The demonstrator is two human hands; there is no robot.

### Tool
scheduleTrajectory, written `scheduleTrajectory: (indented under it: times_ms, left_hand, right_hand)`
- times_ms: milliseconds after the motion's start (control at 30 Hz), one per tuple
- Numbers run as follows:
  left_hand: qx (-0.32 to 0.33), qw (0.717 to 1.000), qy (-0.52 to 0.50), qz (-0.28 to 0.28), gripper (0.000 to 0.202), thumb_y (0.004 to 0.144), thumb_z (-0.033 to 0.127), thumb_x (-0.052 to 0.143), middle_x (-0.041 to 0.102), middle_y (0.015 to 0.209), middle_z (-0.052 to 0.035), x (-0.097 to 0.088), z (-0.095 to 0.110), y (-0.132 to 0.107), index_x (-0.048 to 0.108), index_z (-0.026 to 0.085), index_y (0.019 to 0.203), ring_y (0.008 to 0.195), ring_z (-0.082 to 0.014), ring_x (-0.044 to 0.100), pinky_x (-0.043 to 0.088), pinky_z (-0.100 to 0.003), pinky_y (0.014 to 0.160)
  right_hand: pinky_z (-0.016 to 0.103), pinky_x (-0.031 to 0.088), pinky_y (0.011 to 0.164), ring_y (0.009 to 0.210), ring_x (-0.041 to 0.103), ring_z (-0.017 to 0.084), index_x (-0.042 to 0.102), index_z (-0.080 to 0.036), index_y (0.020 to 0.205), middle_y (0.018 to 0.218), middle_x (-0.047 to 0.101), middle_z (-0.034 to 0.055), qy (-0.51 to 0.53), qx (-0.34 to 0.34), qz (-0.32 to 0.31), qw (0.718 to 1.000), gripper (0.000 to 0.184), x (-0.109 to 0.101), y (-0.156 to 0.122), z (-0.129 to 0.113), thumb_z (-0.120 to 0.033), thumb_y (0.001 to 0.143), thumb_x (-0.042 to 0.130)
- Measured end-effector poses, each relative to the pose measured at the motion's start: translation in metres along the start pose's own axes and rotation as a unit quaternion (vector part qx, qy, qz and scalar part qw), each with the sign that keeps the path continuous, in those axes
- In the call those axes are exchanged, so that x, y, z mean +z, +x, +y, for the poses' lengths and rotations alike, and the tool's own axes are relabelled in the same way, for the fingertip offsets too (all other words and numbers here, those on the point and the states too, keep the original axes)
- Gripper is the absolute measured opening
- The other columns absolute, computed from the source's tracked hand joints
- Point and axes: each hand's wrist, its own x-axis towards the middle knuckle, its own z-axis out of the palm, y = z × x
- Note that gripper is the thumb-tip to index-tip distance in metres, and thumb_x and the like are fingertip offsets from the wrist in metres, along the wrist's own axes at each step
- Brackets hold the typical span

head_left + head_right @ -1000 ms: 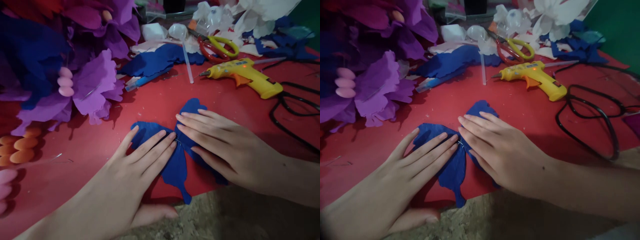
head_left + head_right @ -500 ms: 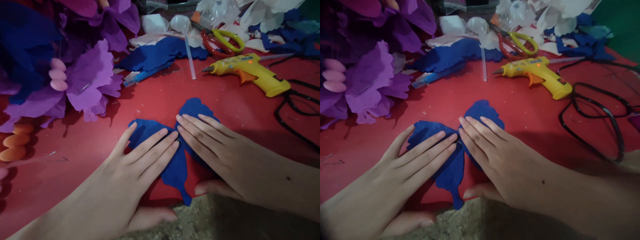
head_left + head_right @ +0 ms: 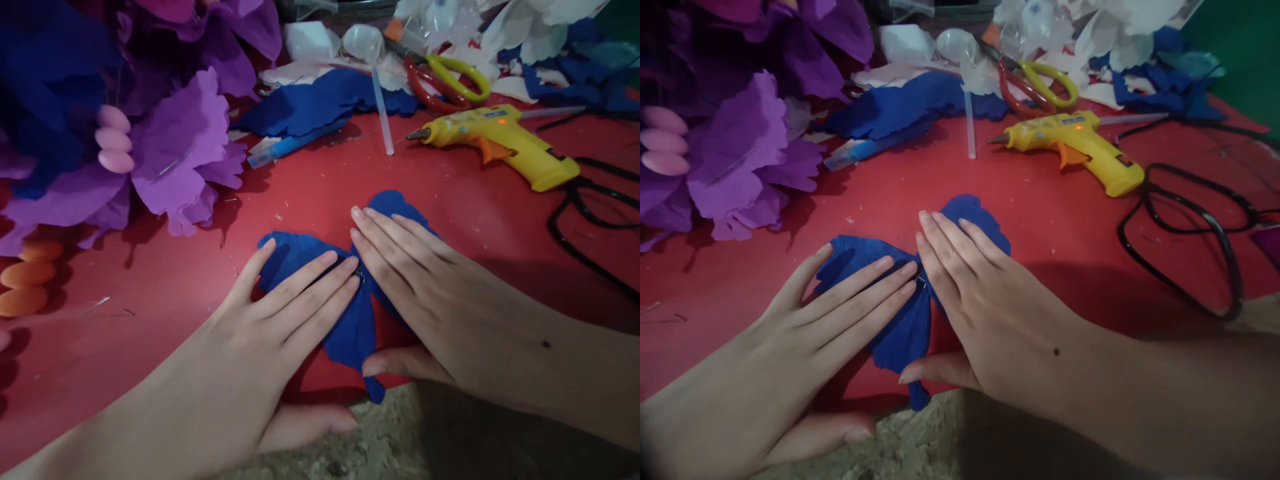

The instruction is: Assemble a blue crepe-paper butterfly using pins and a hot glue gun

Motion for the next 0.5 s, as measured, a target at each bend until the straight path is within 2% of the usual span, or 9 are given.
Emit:
scheduleTrajectory:
  times_ms: [367,500]
  left_hand:
    - [0.003,1.0,-0.009,0.009,0.07,0.097,0.057,0.024,0.053,0.14,-0.0148,0.0021,-0.0013,-0.0023,0.04,0.002,0.137,0.136,-0.0222,0.041,-0.01,-0.037,0.118]
    - [-0.003,1.0,-0.02,0.016,0.069,0.098,0.054,0.024,0.05,0.142,-0.0167,0.0016,-0.0017,-0.0059,0.036,0.0,0.139,0.138,-0.0232,0.036,0.006,-0.038,0.12]
  right_hand:
    - [0.051,0.038,0.102,0.131,0.042,0.038,0.038,0.015,0.13,0.138,0.041,0.0342,-0.033,0.021,-0.003,0.999,0.084,0.0,0.0002,-0.0079,-0.053,0.096,0.003]
    - [0.051,0.037,0.103,0.131,0.041,0.038,0.04,0.015,0.13,0.138,0.04,0.0337,-0.019,0.035,0.005,0.999,0.084,0.0012,0.0018,-0.0092,-0.052,0.096,0.0]
